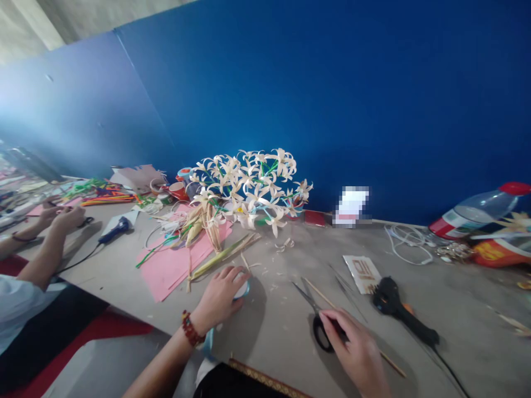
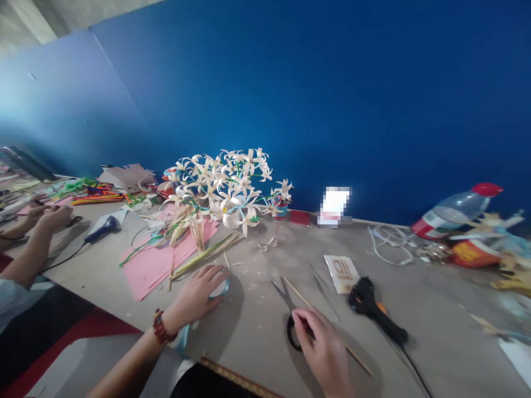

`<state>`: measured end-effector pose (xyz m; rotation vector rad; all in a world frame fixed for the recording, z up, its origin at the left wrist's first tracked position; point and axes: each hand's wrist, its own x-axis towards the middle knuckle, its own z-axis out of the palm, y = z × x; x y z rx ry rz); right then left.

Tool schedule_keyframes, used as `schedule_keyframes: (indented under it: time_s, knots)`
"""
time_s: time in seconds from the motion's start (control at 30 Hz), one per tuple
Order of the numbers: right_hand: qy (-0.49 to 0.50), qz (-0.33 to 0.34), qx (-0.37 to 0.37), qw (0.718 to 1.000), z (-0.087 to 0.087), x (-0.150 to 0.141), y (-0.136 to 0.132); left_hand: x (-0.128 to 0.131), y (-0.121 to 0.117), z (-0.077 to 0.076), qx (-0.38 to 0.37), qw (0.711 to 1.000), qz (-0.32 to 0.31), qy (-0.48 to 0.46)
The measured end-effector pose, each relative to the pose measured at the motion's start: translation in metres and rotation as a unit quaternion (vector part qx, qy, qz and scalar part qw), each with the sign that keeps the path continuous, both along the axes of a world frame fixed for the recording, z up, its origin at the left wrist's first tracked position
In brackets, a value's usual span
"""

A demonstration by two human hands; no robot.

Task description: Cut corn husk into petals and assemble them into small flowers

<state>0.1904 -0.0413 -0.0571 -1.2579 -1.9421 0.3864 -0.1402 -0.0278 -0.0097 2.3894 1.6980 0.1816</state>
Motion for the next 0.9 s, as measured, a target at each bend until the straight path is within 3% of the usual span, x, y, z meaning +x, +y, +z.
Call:
schedule_keyframes:
  time_s: [0.13, 0.23, 0.3, 0.47, 0.63, 0.73, 0.8, 0.9]
  knots:
    - [-0.004, -0.004, 0.035, 0.999, -0.007, 0.002, -0.001, -0.001, 0.034, -0.008, 0.072, 0.995, -0.002, -0.067]
    - [0.002, -0.008, 0.039, 0.999, -0.007, 0.003, -0.003, -0.019, 0.056, -0.015, 0.161, 0.977, 0.120, -0.070]
    - [0.011, -0.007, 0.029, 1.000, -0.005, 0.002, -0.003, -0.032, 0.065, -0.020, 0.174, 0.972, 0.155, -0.020]
    - [0.023, -0.003, 0.018, 1.000, -0.003, -0.001, -0.001, -0.045, 0.061, -0.018, 0.176, 0.978, 0.114, 0.006]
    - [0.039, 0.008, 0.017, 0.999, -0.001, -0.002, -0.003, -0.027, 0.028, 0.014, 0.188, 0.980, -0.004, -0.068]
    - [0.050, 0.024, -0.005, 0.998, 0.012, -0.010, -0.010, -0.001, 0.007, 0.031, 0.144, 0.971, -0.045, -0.187]
    - [0.069, 0.042, -0.058, 0.995, 0.027, -0.022, -0.015, 0.022, -0.003, 0.036, 0.071, 0.952, -0.025, -0.298]
    - [0.126, 0.083, -0.172, 0.973, 0.047, -0.048, -0.020, 0.056, -0.008, 0.035, -0.087, 0.878, 0.053, -0.467]
